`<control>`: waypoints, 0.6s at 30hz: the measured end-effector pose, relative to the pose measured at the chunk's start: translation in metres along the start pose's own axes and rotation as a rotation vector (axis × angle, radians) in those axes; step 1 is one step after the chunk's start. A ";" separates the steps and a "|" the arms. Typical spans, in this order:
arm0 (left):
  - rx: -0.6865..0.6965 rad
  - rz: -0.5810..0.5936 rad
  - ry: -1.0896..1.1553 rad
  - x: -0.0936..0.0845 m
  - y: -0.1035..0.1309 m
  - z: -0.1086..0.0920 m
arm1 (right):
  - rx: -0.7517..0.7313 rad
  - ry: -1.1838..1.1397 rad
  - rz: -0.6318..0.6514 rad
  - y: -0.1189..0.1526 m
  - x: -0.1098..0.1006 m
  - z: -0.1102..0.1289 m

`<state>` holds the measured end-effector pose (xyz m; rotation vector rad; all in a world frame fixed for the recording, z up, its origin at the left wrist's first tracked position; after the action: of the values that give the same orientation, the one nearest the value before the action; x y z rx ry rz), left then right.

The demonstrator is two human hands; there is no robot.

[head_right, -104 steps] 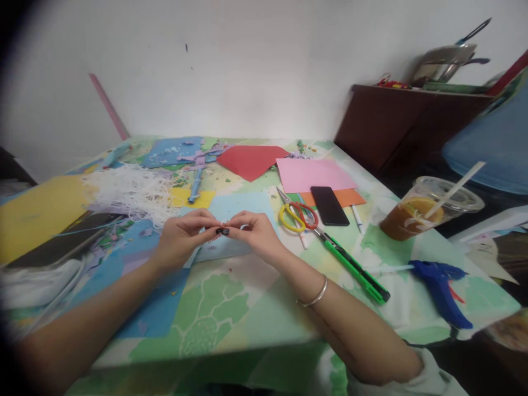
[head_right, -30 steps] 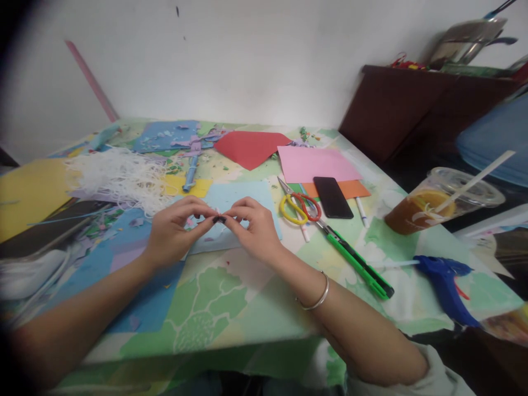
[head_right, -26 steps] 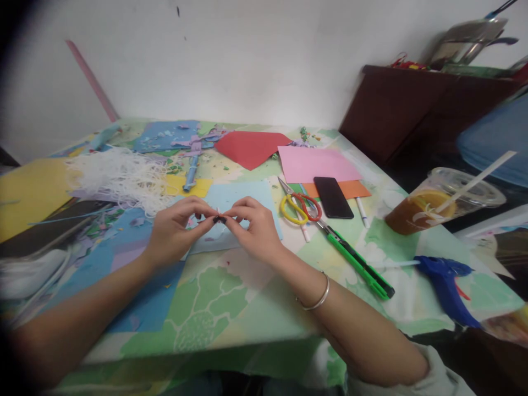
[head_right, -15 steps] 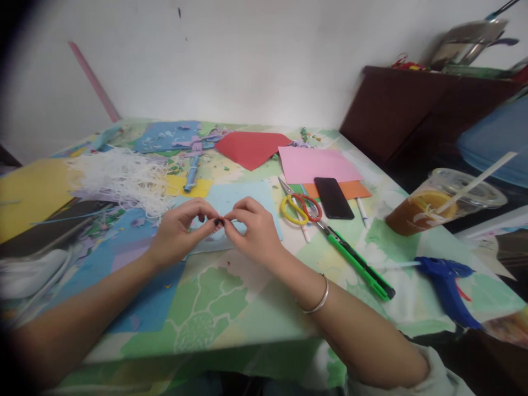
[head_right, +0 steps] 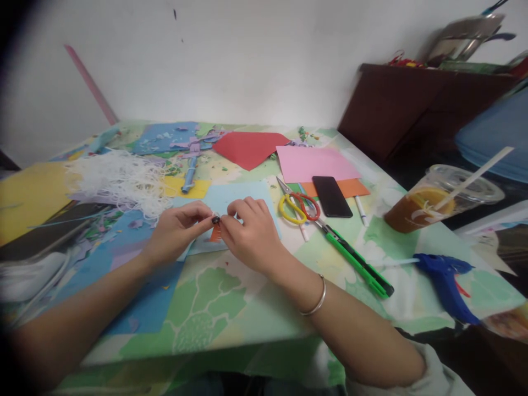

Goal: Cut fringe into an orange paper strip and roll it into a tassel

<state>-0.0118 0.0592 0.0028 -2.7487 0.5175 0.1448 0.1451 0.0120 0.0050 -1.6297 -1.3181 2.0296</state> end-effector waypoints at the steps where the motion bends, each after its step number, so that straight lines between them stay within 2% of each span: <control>1: -0.045 -0.004 0.054 0.000 0.000 0.002 | 0.019 -0.033 -0.003 0.000 0.000 -0.001; 6: -0.170 -0.015 0.246 0.001 0.000 0.005 | 0.231 -0.419 0.014 -0.007 -0.002 -0.006; 11: -0.232 -0.039 0.358 0.003 0.000 0.004 | 0.556 -0.850 0.158 -0.009 0.003 -0.015; 18: -0.231 -0.039 0.412 0.001 0.000 0.006 | 0.584 -1.007 0.252 -0.008 0.006 -0.009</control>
<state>-0.0108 0.0608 -0.0031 -3.0239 0.5810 -0.4047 0.1482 0.0254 0.0076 -0.5008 -0.5469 3.1553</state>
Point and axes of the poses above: each hand's wrist, its own y-axis away from the middle knuckle, its own x-axis out of the palm, z = x × y, the point moved 2 cm from there along -y, towards the middle knuckle, and after that the axes turned 9 degrees about y, right-handed, at the moved point
